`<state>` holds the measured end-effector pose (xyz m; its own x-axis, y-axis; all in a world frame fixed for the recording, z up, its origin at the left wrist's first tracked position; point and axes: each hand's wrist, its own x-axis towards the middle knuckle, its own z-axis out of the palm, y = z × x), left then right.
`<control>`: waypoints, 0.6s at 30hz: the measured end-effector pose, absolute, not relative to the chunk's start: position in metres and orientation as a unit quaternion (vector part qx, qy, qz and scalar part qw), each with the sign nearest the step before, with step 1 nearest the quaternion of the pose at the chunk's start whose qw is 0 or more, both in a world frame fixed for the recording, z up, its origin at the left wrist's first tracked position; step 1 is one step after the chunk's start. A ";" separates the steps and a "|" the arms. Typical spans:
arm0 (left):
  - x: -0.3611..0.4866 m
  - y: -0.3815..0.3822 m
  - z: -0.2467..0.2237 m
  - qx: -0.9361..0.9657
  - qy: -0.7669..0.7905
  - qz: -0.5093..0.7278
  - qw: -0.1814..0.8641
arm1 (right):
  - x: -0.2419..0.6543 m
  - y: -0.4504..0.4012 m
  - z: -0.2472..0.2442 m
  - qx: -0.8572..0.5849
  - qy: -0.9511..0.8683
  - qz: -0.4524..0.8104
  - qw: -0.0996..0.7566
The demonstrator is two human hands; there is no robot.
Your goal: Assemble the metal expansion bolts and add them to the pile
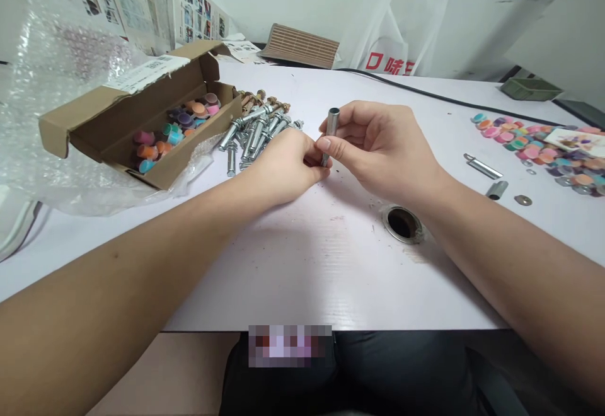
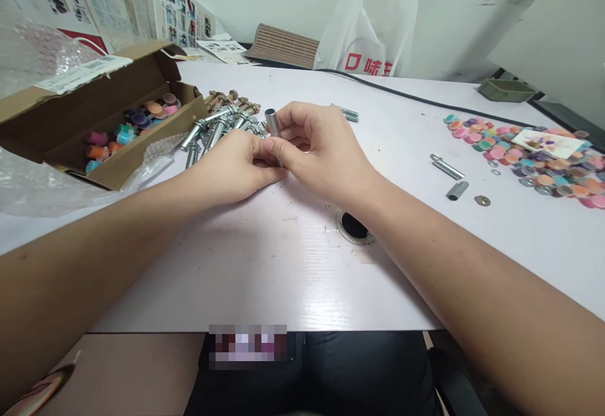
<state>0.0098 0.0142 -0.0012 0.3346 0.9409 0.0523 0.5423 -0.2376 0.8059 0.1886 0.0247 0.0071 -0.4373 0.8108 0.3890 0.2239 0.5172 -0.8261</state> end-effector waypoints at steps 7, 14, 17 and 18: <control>0.010 0.014 -0.001 0.731 0.505 0.283 0.361 | 0.188 0.024 0.007 -0.358 -0.767 0.345 0.405; 0.012 0.014 0.001 0.729 0.516 0.281 0.351 | 0.193 0.028 0.013 -0.353 -0.746 0.430 0.366; 0.011 0.014 0.002 0.732 0.512 0.282 0.350 | 0.193 0.028 0.015 -0.364 -0.751 0.427 0.348; 0.011 0.014 0.002 0.732 0.509 0.283 0.353 | 0.193 0.027 0.015 -0.365 -0.759 0.407 0.353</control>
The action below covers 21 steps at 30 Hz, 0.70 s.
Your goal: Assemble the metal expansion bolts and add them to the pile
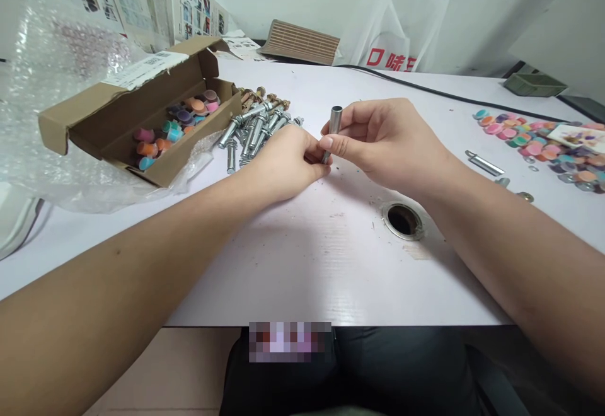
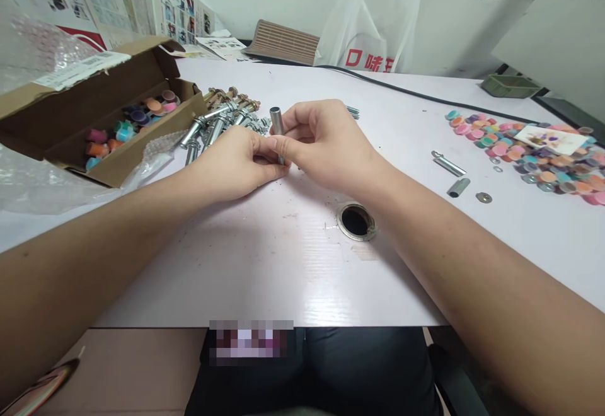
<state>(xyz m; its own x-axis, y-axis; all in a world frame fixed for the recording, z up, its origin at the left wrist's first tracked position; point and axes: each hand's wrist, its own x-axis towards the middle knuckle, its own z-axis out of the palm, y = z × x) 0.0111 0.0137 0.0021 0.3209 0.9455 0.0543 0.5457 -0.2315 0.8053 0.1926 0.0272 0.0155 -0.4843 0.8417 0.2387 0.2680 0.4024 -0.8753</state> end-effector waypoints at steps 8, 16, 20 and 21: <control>0.010 0.013 0.002 0.730 0.512 0.273 0.361 | 0.192 0.027 0.013 -0.357 -0.788 0.347 0.362; 0.009 0.015 0.000 0.740 0.502 0.275 0.353 | 0.195 0.026 0.016 -0.336 -0.780 0.400 0.344; 0.008 0.016 -0.001 0.739 0.494 0.286 0.358 | 0.198 0.027 0.015 -0.324 -0.781 0.423 0.327; 0.009 0.015 -0.001 0.738 0.494 0.286 0.359 | 0.198 0.028 0.014 -0.326 -0.783 0.420 0.323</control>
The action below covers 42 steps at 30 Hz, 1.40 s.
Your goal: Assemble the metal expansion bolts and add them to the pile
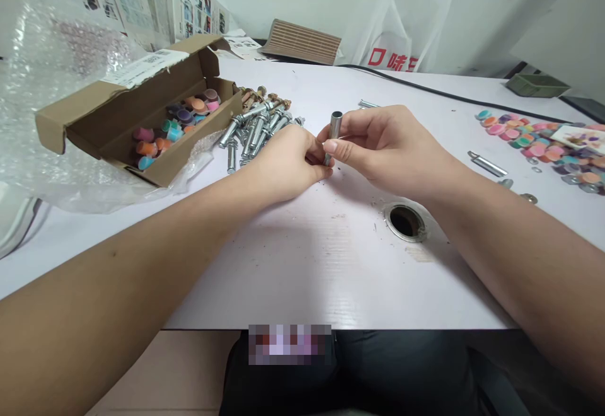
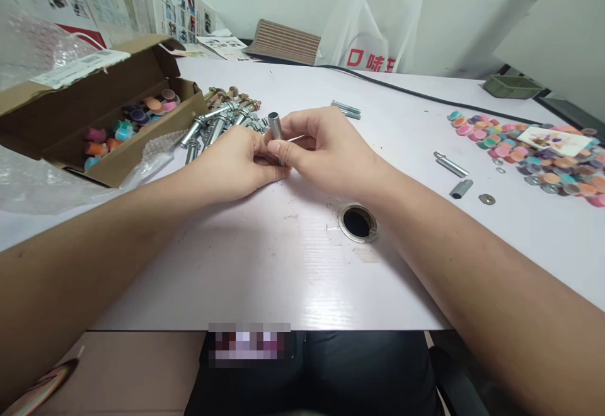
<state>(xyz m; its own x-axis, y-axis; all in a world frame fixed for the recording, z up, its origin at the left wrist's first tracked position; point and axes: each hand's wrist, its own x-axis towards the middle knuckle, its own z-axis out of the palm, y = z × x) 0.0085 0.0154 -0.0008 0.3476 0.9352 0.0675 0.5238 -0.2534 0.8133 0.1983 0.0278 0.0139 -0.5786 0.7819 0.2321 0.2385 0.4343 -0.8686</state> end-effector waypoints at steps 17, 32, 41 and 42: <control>0.010 0.011 0.002 0.728 0.523 0.266 0.354 | 0.203 0.019 0.017 -0.353 -0.791 0.390 0.313; 0.007 0.013 0.002 0.731 0.516 0.255 0.368 | 0.198 0.020 0.013 -0.357 -0.774 0.380 0.360; 0.011 0.012 0.001 0.738 0.517 0.270 0.340 | 0.199 0.020 0.009 -0.351 -0.771 0.379 0.373; 0.011 0.012 0.001 0.738 0.517 0.271 0.339 | 0.199 0.021 0.008 -0.349 -0.774 0.377 0.371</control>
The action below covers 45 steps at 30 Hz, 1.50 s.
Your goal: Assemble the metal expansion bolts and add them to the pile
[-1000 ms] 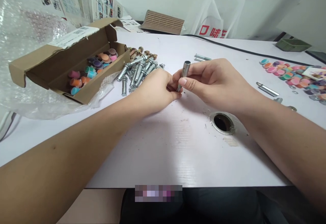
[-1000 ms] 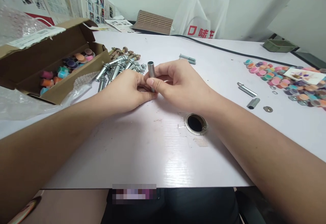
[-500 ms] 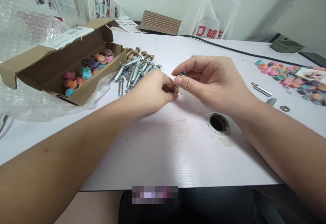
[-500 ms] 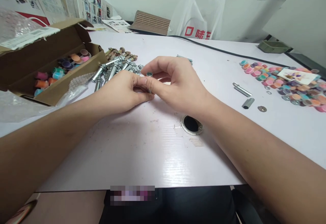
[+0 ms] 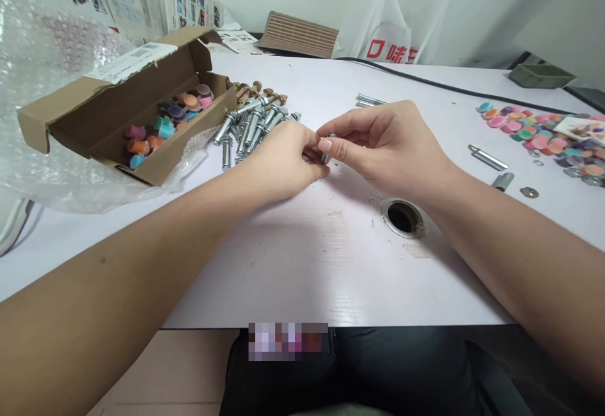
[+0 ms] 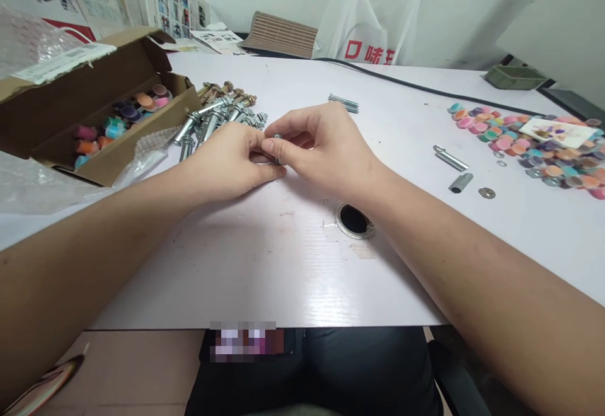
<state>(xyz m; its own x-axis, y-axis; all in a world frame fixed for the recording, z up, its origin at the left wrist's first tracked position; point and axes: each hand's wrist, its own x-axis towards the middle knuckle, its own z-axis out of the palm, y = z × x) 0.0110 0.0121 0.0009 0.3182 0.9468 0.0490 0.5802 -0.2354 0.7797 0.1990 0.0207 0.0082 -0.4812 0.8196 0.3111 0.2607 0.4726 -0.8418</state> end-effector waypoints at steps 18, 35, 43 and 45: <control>0.016 0.009 -0.004 0.678 0.440 0.401 0.431 | 0.199 0.016 0.014 -0.366 -0.813 0.255 0.375; 0.017 0.005 0.008 0.649 0.530 0.333 0.433 | 0.418 -0.039 0.072 -0.882 -0.413 -0.015 0.227; 0.019 0.001 0.009 0.650 0.553 0.317 0.414 | 0.458 -0.019 0.023 -0.876 -0.477 0.052 0.049; 0.018 0.002 0.007 0.652 0.544 0.321 0.420 | 0.460 -0.010 0.022 -0.882 -0.466 0.045 0.047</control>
